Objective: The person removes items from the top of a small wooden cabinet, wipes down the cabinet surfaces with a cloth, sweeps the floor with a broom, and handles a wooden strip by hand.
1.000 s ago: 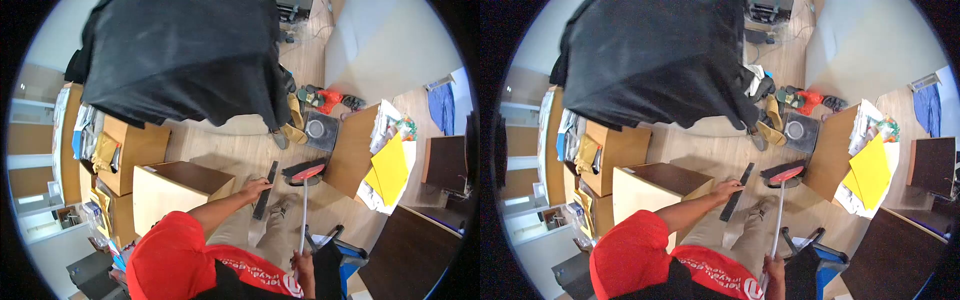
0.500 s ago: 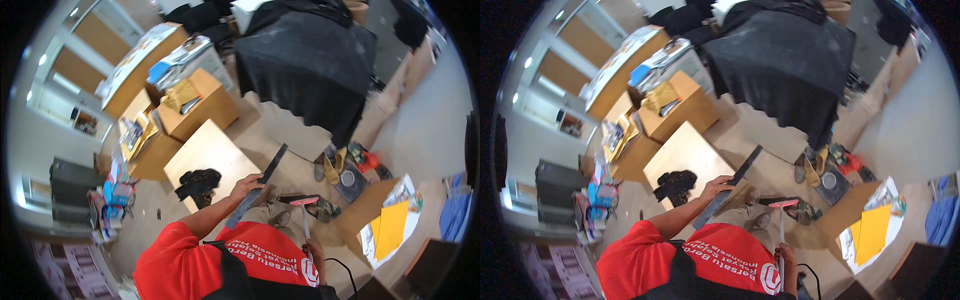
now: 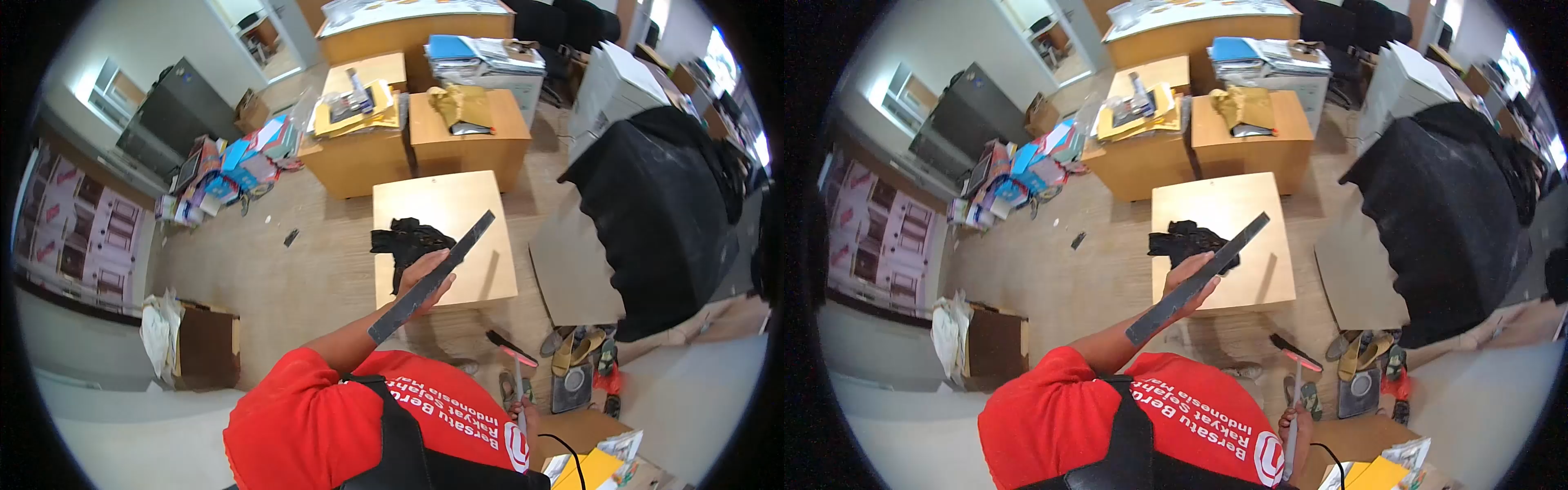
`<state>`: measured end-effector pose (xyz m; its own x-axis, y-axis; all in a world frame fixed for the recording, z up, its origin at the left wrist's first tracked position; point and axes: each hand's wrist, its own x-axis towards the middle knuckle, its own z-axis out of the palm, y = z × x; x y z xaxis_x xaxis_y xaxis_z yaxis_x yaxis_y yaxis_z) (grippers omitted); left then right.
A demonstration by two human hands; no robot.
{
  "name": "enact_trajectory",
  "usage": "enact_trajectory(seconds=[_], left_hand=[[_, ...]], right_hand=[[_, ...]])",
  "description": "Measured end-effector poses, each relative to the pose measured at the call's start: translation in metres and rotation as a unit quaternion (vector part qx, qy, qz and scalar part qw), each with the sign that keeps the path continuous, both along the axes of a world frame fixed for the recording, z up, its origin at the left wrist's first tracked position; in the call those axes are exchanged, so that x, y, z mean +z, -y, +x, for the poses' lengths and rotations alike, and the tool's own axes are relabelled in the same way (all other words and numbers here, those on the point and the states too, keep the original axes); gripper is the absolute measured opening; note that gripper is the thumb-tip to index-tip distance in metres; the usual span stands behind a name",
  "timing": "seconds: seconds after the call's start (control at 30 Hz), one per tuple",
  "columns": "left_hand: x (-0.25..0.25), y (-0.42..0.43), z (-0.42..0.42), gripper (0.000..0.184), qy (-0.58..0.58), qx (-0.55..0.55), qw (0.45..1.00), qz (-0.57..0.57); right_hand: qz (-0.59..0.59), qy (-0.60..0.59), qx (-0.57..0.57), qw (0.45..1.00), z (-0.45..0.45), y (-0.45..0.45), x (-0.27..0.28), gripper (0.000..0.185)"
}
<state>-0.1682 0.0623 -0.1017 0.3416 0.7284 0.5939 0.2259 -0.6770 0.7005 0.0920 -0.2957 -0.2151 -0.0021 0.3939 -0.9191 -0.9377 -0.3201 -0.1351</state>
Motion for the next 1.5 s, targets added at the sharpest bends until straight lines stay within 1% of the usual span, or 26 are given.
enact_trajectory(seconds=[0.07,0.13,0.17,0.2,0.27,0.33,0.37,0.43,0.47,0.53,0.6,0.67,0.73,0.77,0.83,0.87,0.93,0.97,1.03,1.1,1.17,1.23,1.27,1.33,1.4,1.5], left_hand=[[0.004,-0.01,-0.034,0.044,0.003,0.031,1.0,-0.001],[0.002,-0.023,-0.07,0.043,0.006,0.06,0.998,0.016],[-0.012,-0.035,-0.09,0.044,0.024,0.073,0.995,0.058],[-0.013,-0.042,-0.111,0.045,0.03,0.082,0.996,0.036],[-0.016,-0.053,-0.156,0.047,0.022,0.093,0.995,-0.006],[-0.015,-0.069,-0.203,0.048,-0.011,0.11,0.994,-0.026],[-0.013,-0.075,-0.224,0.049,-0.033,0.122,0.992,-0.029],[-0.016,-0.088,-0.26,0.044,-0.042,0.141,0.989,0.01],[-0.01,-0.09,-0.271,0.042,-0.042,0.146,0.988,-0.004],[-0.004,-0.094,-0.292,0.041,-0.046,0.138,0.989,-0.015],[-0.006,-0.096,-0.308,0.04,-0.061,0.163,0.985,-0.018],[-0.004,-0.092,-0.315,0.039,-0.064,0.166,0.983,-0.037],[0.0,-0.088,-0.31,0.039,-0.045,0.182,0.981,-0.057],[0.001,-0.082,-0.305,0.039,-0.049,0.181,0.98,-0.06],[0.005,-0.076,-0.296,0.039,-0.065,0.196,0.976,-0.075],[0.003,-0.076,-0.293,0.039,-0.092,0.193,0.976,-0.05],[0.004,-0.081,-0.282,0.039,-0.111,0.176,0.977,-0.038],[0.006,-0.082,-0.28,0.04,-0.123,0.167,0.978,-0.03],[0.017,-0.09,-0.276,0.04,-0.143,0.156,0.977,-0.014],[0.025,-0.105,-0.272,0.04,-0.153,0.142,0.978,0.008],[0.029,-0.119,-0.27,0.04,-0.106,0.138,0.985,-0.019],[0.03,-0.14,-0.269,0.04,-0.095,0.126,0.987,-0.012],[0.03,-0.153,-0.269,0.04,-0.085,0.123,0.989,-0.008],[0.026,-0.18,-0.273,0.04,-0.088,0.112,0.99,0.012],[0.025,-0.207,-0.276,0.04,-0.088,0.1,0.991,0.03],[0.018,-0.246,-0.285,0.04,-0.067,0.067,0.995,0.008]], right_hand=[[0.004,-0.013,0.017,1.0,-0.004,-0.02,-0.001,0.024],[0.007,-0.007,-0.032,0.999,-0.012,-0.035,-0.012,0.026],[0.087,0.053,-0.013,0.995,-0.022,-0.04,-0.013,0.028],[0.161,0.117,0.002,0.98,-0.035,-0.051,-0.004,0.029],[0.138,0.182,-0.021,0.973,-0.039,-0.072,-0.034,0.027],[0.056,0.091,-0.095,0.99,-0.073,-0.122,0.009,0.027],[0.018,0.093,-0.145,0.985,-0.084,-0.141,0.001,0.028],[0.014,0.121,-0.173,0.977,-0.108,-0.159,-0.014,0.02],[0.047,0.147,-0.151,0.976,-0.118,-0.162,-0.016,0.014],[-0.032,0.122,-0.086,0.988,-0.115,-0.18,-0.046,0.027],[-0.06,0.131,-0.097,0.985,-0.117,-0.185,-0.081,0.025],[-0.097,0.136,-0.096,0.981,-0.119,-0.175,-0.089,0.024],[-0.105,0.201,-0.063,0.972,-0.109,-0.176,-0.09,0.024],[-0.109,0.198,-0.062,0.972,-0.101,-0.174,-0.09,0.024],[-0.112,0.213,-0.008,0.971,-0.088,-0.174,-0.099,0.023],[-0.111,0.205,-0.014,0.972,-0.085,-0.172,-0.103,0.023],[-0.152,0.186,0.029,0.97,-0.087,-0.158,-0.114,0.022],[-0.156,0.175,0.03,0.972,-0.095,-0.147,-0.118,0.022],[-0.123,0.18,-0.018,0.976,-0.114,-0.128,-0.124,0.017],[-0.135,0.174,-0.014,0.975,-0.131,-0.12,-0.127,0.018],[-0.152,0.17,-0.018,0.973,-0.156,-0.103,-0.126,0.018],[-0.15,0.196,-0.019,0.969,-0.183,-0.091,-0.127,0.019],[-0.148,0.199,-0.028,0.968,-0.196,-0.089,-0.128,0.019],[-0.193,0.157,-0.035,0.968,-0.229,-0.089,-0.131,0.019],[-0.202,0.177,-0.04,0.963,-0.273,-0.089,-0.137,0.018],[-0.201,0.194,-0.064,0.958,-0.334,-0.103,-0.142,0.019]])
